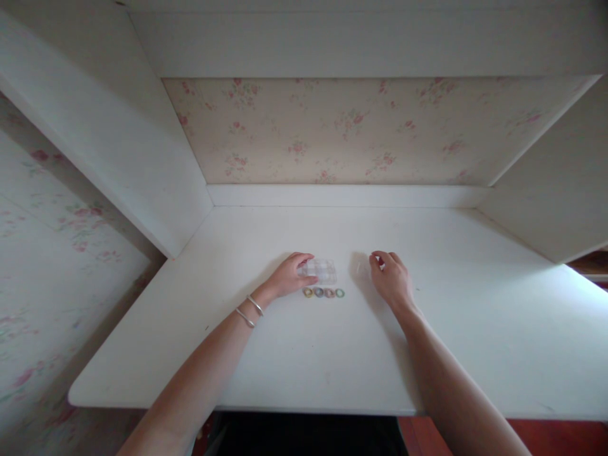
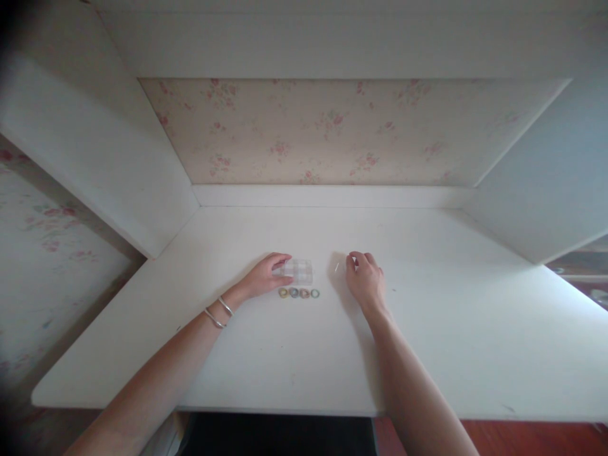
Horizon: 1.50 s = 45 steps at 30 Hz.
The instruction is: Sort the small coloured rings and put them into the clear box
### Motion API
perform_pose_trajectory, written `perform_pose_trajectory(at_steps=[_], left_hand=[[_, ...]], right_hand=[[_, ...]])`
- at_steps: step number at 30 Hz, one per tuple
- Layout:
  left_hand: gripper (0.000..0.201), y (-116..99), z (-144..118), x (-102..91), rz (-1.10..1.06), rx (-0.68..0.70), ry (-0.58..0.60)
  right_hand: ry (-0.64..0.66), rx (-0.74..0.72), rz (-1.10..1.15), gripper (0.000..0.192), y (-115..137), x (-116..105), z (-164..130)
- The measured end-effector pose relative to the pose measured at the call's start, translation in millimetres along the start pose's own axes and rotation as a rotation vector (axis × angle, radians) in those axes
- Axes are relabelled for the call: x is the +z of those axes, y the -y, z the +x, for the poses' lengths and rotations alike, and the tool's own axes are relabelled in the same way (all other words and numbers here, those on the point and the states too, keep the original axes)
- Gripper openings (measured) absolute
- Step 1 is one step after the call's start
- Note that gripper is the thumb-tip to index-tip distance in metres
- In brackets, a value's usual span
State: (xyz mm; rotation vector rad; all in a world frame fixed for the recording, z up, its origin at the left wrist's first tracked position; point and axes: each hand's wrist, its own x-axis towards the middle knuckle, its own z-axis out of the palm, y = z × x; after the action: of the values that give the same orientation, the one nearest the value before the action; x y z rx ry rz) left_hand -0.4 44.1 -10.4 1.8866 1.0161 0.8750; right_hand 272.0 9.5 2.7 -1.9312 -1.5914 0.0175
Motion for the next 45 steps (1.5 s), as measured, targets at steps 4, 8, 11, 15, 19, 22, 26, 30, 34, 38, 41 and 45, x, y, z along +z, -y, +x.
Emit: perform_pose_trajectory(at_steps=[4, 8, 11, 15, 19, 22, 26, 30, 34, 38, 41, 45], left_hand=[[0.059, -1.1, 0.4, -0.1, 0.022, 0.006, -0.002], [0.057, -2.6, 0.9, 0.4, 0.036, 0.020, -0.002], [0.051, -5.0, -0.6, -0.9, 0.040, 0.045, -0.029], [0.033, -14.2, -10.5, -8.2, 0.239, 0.145, -0.121], [0.018, -31.1, -29.6, -15.3, 0.513, 0.293, -0.094], [0.020, -41.4, -42.5, -16.0, 0.619, 0.350, 0.034], [0.021, -45.0, -49.6, -15.2, 0.683, 0.347, 0.163], [0.020, -42.3, -49.1, -16.9, 0.702, 0.309, 0.192], [0.020, -39.7, -47.9, -17.5, 0.719, 0.293, 0.218], [0.021, -38.2, -47.3, -16.3, 0.729, 0.296, 0.229], [0.021, -38.2, -47.5, -15.3, 0.720, 0.296, 0.223], [0.021, -39.4, -47.7, -14.3, 0.631, 0.281, 0.190]], right_hand=[[-0.006, -0.001, 0.014, 0.031, -1.8, 2.1, 0.5], [-0.011, -0.004, 0.029, 0.031, -3.3, 3.6, 0.6], [-0.021, -0.023, 0.036, 0.030, -2.9, 3.8, 0.3], [-0.040, -0.037, 0.050, 0.031, -0.3, 2.9, -0.8], [-0.050, -0.051, 0.053, 0.030, 3.3, 1.8, -2.2], [-0.041, -0.052, 0.061, 0.029, 5.4, 1.6, -3.1], [-0.029, -0.067, 0.069, 0.028, 6.8, 2.2, -4.0], [-0.019, -0.079, 0.069, 0.028, 6.8, 4.2, -4.4], [-0.005, -0.082, 0.076, 0.027, 6.4, 6.5, -4.7], [0.013, -0.085, 0.076, 0.026, 7.5, 6.6, -5.1], [0.035, -0.086, 0.072, 0.025, 8.6, 5.8, -5.3], [0.043, -0.100, 0.075, 0.025, 8.9, 5.7, -5.8]])
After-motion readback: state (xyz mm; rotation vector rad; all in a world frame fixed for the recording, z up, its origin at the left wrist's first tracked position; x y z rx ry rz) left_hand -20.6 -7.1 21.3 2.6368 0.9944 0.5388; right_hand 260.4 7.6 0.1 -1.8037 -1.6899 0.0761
